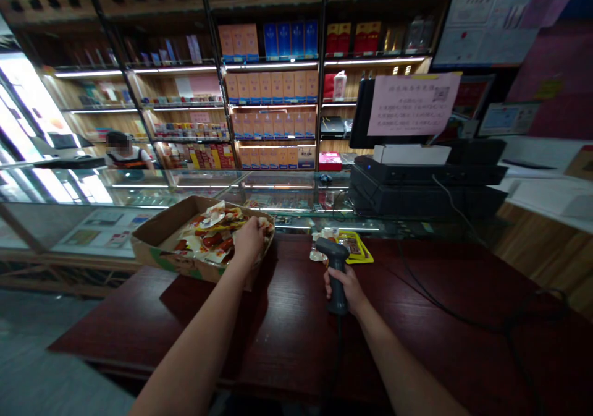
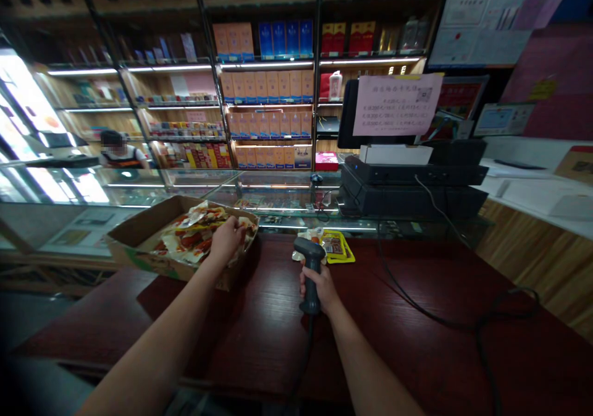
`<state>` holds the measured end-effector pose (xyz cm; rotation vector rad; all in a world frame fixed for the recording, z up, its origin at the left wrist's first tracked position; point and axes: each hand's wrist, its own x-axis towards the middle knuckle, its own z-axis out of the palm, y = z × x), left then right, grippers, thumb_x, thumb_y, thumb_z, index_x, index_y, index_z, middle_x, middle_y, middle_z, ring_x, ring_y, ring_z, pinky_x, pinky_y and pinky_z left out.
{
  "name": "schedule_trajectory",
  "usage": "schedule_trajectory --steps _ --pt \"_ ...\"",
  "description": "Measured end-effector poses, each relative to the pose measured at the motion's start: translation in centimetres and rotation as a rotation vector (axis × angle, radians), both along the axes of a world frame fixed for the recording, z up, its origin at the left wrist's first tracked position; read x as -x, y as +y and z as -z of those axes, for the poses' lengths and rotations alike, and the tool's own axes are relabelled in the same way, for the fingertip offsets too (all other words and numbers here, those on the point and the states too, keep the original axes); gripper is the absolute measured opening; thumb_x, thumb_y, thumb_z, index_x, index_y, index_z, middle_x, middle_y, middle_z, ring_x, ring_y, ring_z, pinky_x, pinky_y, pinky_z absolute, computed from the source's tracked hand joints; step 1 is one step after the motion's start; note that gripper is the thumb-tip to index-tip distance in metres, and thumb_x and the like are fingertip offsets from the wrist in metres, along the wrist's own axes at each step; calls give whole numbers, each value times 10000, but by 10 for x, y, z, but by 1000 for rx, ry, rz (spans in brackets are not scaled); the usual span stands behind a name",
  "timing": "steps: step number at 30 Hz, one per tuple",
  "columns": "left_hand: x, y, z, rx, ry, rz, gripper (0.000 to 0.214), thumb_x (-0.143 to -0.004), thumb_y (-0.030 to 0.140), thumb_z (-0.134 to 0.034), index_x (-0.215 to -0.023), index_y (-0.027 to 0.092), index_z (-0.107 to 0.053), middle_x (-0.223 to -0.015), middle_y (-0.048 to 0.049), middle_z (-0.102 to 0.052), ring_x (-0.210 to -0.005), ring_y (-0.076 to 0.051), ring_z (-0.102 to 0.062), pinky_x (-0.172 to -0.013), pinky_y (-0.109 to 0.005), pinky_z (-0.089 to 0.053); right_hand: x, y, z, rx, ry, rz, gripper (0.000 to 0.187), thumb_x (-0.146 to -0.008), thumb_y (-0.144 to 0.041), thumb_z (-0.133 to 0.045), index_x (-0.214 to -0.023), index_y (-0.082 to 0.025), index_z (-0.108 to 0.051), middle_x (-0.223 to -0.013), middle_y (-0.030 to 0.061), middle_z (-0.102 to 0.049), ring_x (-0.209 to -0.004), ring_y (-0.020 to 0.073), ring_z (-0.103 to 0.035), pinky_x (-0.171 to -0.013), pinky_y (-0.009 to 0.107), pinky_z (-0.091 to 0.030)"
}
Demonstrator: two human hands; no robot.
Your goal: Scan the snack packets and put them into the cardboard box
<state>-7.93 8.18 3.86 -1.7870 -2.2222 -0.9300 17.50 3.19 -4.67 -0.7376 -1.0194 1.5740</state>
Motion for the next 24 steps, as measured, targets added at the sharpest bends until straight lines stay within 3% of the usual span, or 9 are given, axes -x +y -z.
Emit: schedule_trajectory --steps 5,9,14,19,24 --pt "-6 -3 -11 -459 -439 70 168 -772 341 -534 -716 202 -459 -623 10 -524 -635 -161 -555 -656 -279 -431 2 1 2 1 10 -13 369 -642 -340 -681 -916 -173 -499 -511 -61 -558 -340 98 -485 -324 221 -432" --pt "-20 5 -2 -588 -839 184 239 -725 359 -585 -704 199 -408 -631 41 -481 -590 -131 -543 -593 -281 -477 1 0 1 -12 33 -15 363 -650 -344 -673 -922 -174 -504 -520 -60 -558 -341 96 -489 -327 219 -432" --pt "-49 5 39 -564 -1313 371 295 -649 334 -653 -748 178 -423 -715 35 -526 -635 -110 -570 -617 -314 -534 0 -3 -2 -50 27 4 308 -655 -346 -662 -859 -168 -517 -521 -53 -556 -334 90 -487 -329 216 -426" --pt "-82 -4 86 -561 -1573 313 271 -618 242 -652 -730 175 -414 -715 36 -546 -658 -92 -571 -680 -328 -542 2 -4 -5 -28 -50 -4 344 -640 -342 -661 -894 -165 -511 -504 -58 -557 -331 96 -480 -329 226 -427" --pt "-91 2 104 -619 -1641 245 266 -626 230 -650 -707 174 -402 -716 37 -552 -687 -90 -583 -748 -334 -526 1 1 -3 59 -203 71 373 -601 -362 -666 -871 -176 -489 -455 -71 -541 -319 107 -474 -322 228 -414"
